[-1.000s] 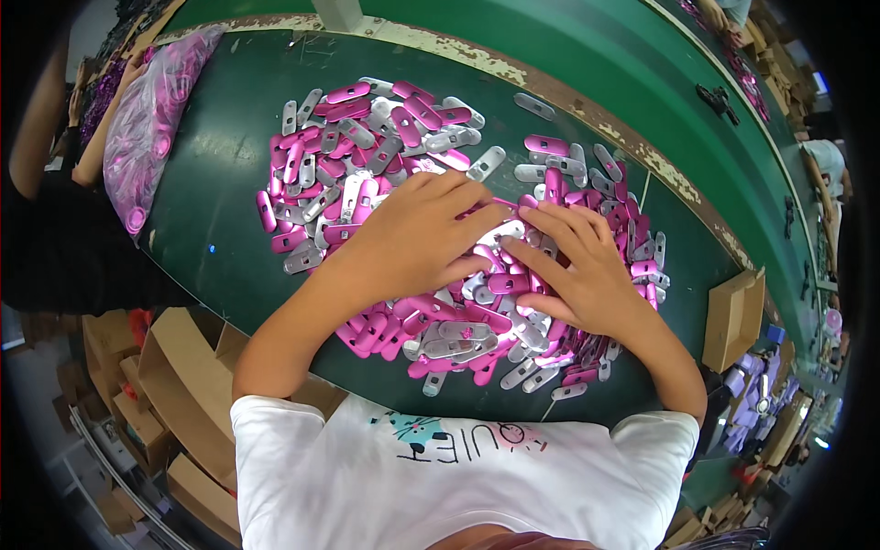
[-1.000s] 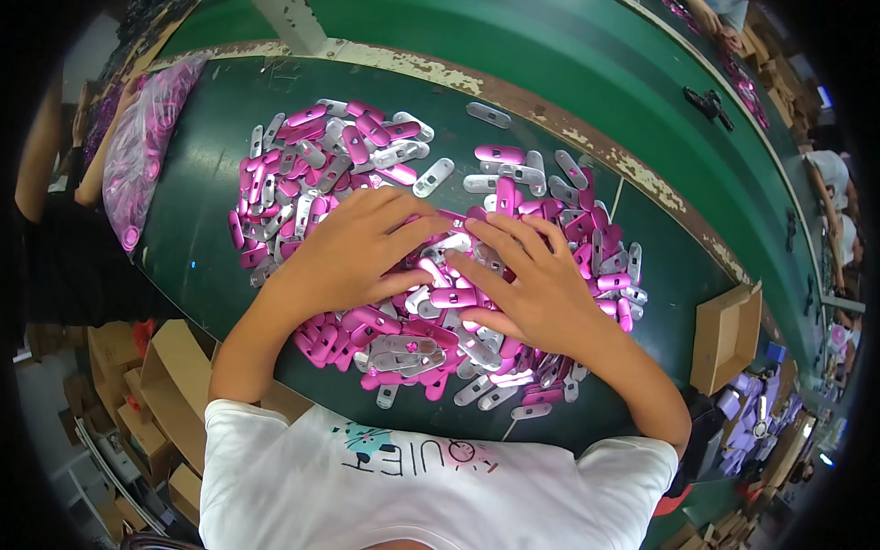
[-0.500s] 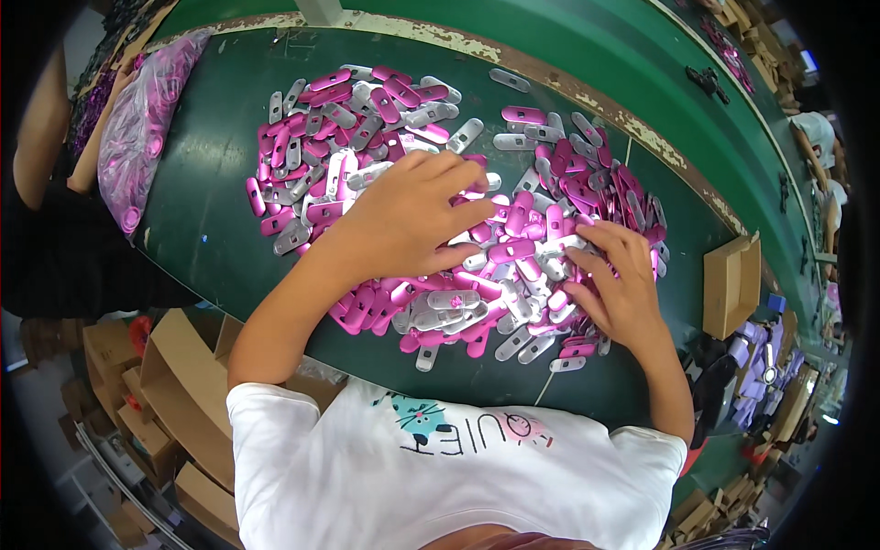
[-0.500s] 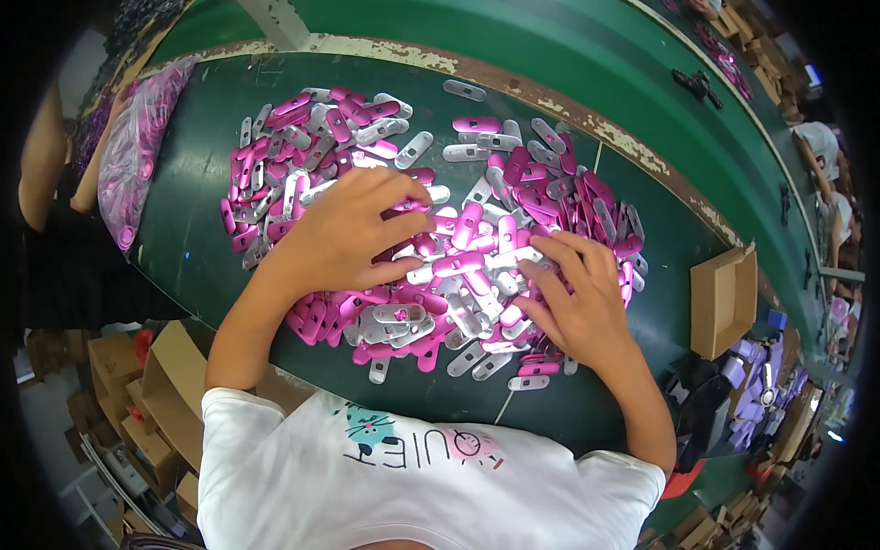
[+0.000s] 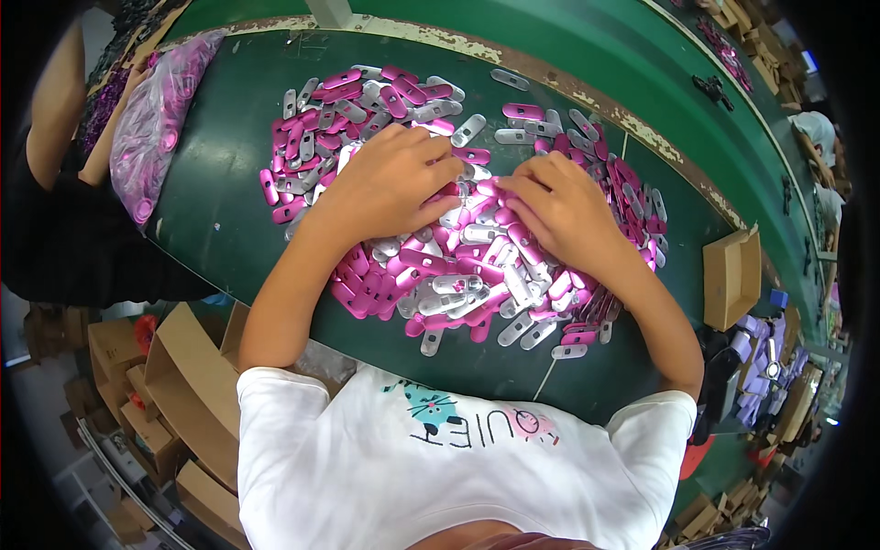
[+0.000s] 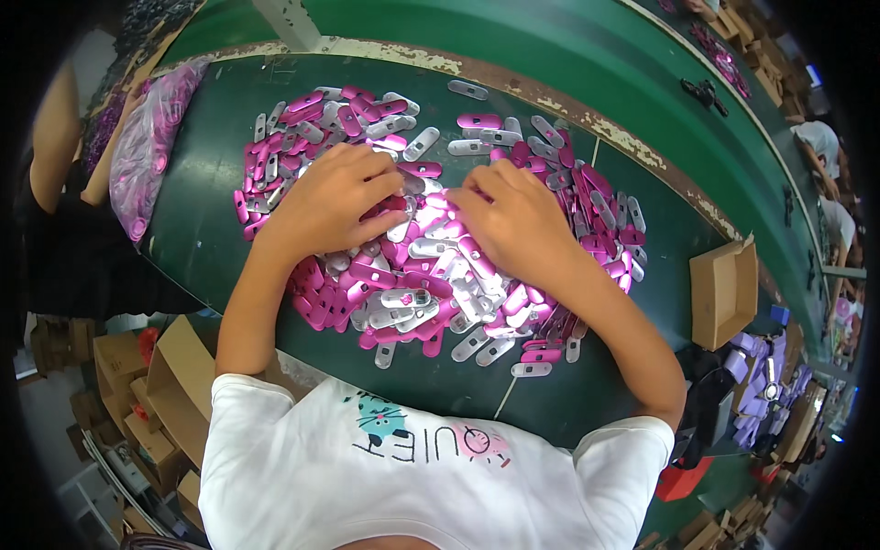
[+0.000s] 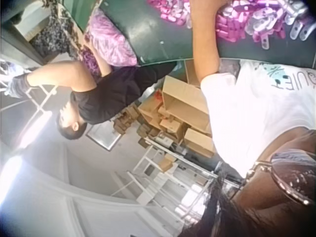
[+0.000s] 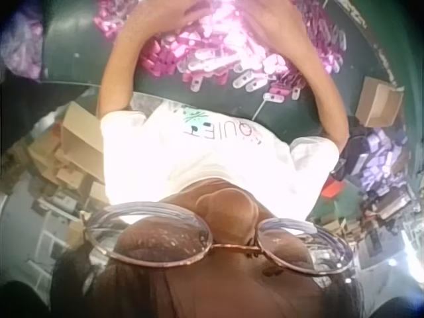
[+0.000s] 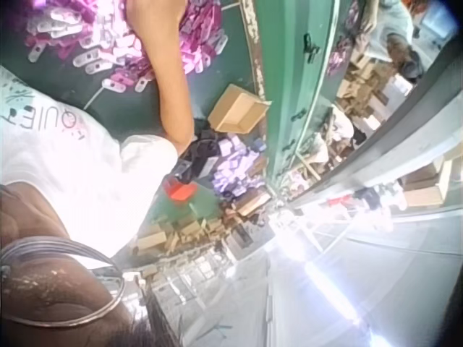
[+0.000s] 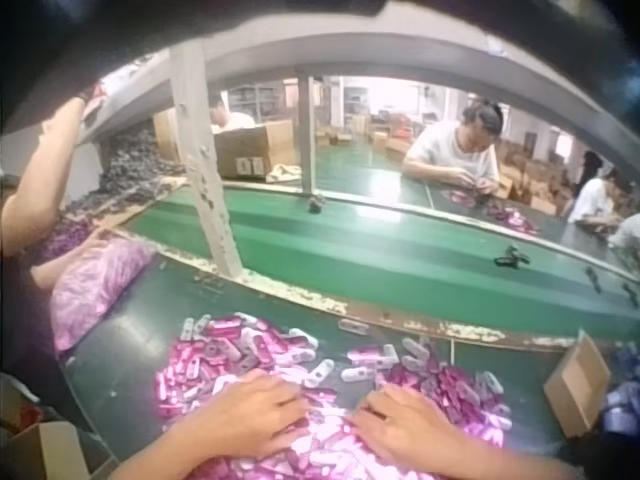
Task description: The person assembles device components by picking casing parts and internal mechanisms from a pile on the table and fitting them together by hand.
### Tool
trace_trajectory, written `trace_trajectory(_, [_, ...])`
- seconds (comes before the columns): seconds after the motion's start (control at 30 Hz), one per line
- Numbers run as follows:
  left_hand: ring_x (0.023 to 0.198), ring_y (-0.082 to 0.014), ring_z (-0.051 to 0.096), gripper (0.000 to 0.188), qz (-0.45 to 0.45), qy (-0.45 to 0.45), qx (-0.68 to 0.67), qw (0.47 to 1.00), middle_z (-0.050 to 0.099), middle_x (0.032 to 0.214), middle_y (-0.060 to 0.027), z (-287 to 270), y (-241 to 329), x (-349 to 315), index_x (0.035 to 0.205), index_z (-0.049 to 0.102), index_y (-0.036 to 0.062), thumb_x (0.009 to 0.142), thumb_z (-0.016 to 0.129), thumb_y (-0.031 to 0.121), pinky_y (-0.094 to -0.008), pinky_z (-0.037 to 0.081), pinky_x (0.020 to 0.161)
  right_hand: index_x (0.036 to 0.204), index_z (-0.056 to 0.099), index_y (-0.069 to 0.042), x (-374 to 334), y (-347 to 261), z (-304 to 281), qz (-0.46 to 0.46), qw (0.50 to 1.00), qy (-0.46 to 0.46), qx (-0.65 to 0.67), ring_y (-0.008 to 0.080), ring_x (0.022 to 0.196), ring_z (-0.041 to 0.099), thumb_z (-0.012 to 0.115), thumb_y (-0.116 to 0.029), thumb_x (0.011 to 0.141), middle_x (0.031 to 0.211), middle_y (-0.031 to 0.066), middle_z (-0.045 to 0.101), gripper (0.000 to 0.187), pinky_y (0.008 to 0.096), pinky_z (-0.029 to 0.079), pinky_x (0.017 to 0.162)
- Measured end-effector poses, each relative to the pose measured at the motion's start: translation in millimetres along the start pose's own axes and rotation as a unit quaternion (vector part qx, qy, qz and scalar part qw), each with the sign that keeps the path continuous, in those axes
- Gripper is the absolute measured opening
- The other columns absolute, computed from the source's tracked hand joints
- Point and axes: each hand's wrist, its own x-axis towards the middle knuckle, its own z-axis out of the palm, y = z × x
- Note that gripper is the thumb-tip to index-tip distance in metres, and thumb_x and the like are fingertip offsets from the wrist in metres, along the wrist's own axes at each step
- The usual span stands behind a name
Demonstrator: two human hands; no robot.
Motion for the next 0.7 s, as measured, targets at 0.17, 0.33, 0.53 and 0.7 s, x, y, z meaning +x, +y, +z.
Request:
trace_trajectory(0.17, [0.091,-0.0252,0.056,0.023,-0.011,0.022,0.017,1.000,0.059,0.096,-0.0060,2,1,-4,0.093,0.064,0.0074,0.072,0.069,0.014,-0.0377,0.044,0.075,0.095,0.066,-0.004,-5,0,-6,0.056,0.997,-0.001,-0.046,0.0243,0.080,0.055,0.063,-0.007,0.073,0.086,0.0072,0.055,0.022,0.0360,0.045,0.067])
trace_trajectory(0.33, [0.089,-0.0202,0.054,0.017,0.020,0.022,0.009,1.000,0.057,0.090,-0.0024,8,7,-2,0.084,0.066,0.0111,0.069,0.070,0.017,-0.0339,0.042,0.073,0.094,0.064,-0.002,1,-13,-2,0.047,0.998,0.045,0.008,0.0250,0.081,0.054,0.066,-0.007,0.074,0.089,0.0076,0.055,0.020,0.0359,0.044,0.069])
trace_trajectory(0.53, [0.091,-0.0246,0.055,0.026,-0.019,0.008,0.035,0.999,0.056,0.096,-0.0051,2,-3,-6,0.095,0.062,0.0098,0.071,0.071,0.016,-0.0374,0.043,0.076,0.090,0.065,-0.003,24,-6,22,-0.024,0.997,0.008,0.069,0.0242,0.083,0.055,0.066,-0.009,0.076,0.088,0.0066,0.056,0.015,0.0365,0.044,0.072])
trace_trajectory(0.7, [0.092,-0.0238,0.055,0.023,-0.063,0.010,0.043,0.997,0.055,0.095,-0.0048,2,-12,-7,0.094,0.062,0.0095,0.073,0.068,0.012,-0.0376,0.043,0.076,0.085,0.065,-0.003,34,-6,22,0.006,1.000,-0.023,-0.006,0.0261,0.081,0.058,0.061,-0.009,0.077,0.080,0.0091,0.055,0.011,0.0392,0.045,0.073])
